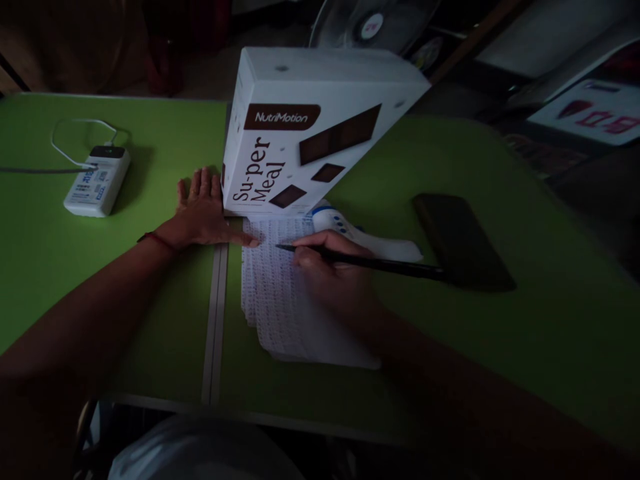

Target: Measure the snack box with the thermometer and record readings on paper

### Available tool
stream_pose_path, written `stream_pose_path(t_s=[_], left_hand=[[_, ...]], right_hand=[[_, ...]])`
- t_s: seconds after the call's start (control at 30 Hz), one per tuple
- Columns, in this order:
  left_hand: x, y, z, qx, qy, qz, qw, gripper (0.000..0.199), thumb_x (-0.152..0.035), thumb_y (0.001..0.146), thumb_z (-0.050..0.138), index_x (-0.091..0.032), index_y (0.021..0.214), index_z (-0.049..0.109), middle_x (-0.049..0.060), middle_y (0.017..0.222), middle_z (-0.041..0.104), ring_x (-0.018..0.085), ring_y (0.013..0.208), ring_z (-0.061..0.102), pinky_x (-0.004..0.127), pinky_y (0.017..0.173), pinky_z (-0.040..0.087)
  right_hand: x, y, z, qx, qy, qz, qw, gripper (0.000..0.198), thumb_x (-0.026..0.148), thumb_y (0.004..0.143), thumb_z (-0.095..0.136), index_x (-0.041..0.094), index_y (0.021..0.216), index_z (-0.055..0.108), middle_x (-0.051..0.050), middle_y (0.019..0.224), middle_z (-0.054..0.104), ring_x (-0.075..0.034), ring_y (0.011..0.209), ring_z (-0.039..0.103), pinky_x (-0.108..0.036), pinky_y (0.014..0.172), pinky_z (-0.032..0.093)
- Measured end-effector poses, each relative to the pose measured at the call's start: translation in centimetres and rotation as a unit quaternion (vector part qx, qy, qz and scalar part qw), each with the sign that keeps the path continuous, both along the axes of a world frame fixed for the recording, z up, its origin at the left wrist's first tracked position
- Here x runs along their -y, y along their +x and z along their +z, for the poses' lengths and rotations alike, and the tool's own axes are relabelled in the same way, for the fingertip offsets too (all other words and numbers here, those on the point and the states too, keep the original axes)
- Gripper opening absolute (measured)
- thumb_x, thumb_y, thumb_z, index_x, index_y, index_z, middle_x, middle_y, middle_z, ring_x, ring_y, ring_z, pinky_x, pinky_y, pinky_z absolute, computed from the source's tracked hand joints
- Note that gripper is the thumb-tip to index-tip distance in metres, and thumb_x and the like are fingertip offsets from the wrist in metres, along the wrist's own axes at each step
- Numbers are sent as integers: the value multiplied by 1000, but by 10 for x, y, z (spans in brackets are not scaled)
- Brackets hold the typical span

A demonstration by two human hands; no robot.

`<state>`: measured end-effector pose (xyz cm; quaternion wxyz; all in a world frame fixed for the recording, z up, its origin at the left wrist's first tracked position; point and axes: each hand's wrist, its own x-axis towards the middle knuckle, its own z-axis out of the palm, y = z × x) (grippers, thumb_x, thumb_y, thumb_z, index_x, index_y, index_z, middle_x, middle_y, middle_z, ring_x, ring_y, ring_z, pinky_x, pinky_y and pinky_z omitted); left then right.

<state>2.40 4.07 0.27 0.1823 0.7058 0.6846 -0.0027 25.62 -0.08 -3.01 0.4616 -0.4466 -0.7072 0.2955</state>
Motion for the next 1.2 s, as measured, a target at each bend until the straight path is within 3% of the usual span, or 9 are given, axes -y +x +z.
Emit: stream_pose_path(t_s=[0.43,1.07,1.2], left_hand=[[0,-1,-1,-14,-3,-9,1000,169,-112,48,49,-7,169,-7,22,174,-16,41,162,-18,59,130,-11],[-1,-2,-3,-5,8,-7,1000,165,-111,48,51,-13,170,-3,19,175,-14,43,161,-18,59,130,-11],[-1,-1,-1,-23,-9,-7,1000,167,-110,51,52,-7,168,-7,20,174,-17,42,161,-19,58,130,-11]], right_hand=[[0,1,-1,4,-20,18,1000,10,21,78,65,27,74,70,3,62,69,-15,56,61,-29,54,49],[-1,-1,-2,16,-15,30,999,7,21,79,65,26,75,69,4,60,67,-14,54,60,-28,53,48],[-1,0,-2,16,-20,41,999,8,21,79,65,26,74,68,3,62,68,-15,56,60,-28,53,48]])
